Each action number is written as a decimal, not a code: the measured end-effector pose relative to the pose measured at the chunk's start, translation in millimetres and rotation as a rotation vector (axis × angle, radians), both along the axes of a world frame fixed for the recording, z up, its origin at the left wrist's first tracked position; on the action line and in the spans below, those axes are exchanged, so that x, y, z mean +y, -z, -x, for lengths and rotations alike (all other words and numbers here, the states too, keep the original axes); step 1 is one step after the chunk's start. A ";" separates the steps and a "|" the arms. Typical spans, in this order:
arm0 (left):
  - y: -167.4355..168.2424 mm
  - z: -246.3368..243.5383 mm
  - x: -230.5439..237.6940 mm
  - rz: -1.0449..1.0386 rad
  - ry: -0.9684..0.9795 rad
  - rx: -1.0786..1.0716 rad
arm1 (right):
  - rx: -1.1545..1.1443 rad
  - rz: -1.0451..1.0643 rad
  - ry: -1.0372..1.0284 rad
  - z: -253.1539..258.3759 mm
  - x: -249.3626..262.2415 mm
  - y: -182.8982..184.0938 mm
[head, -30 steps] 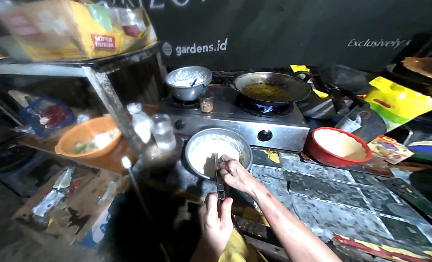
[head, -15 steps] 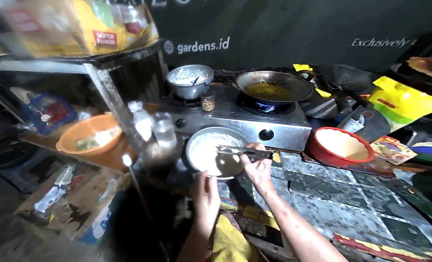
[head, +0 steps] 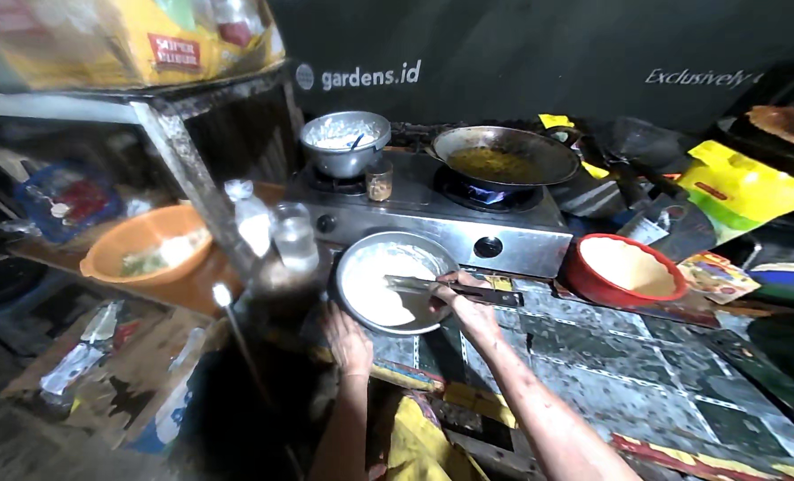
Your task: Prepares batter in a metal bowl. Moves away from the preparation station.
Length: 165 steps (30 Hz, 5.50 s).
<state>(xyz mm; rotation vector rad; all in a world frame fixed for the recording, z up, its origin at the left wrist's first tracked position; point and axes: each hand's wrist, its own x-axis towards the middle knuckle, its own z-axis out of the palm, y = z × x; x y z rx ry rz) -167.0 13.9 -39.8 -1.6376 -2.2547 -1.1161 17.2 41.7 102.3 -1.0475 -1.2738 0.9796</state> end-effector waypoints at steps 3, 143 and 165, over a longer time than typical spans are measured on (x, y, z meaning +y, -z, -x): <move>-2.1 0.2 1.4 0.016 -0.004 0.033 | -0.191 -0.068 -0.110 -30.2 -14.6 -18.9; -16.5 -1.8 0.5 0.193 -0.015 0.037 | -0.474 -0.650 -0.138 30.3 -16.7 17.2; -6.1 2.1 3.8 0.122 -0.024 0.073 | -0.657 -0.619 -0.001 18.5 -12.8 5.1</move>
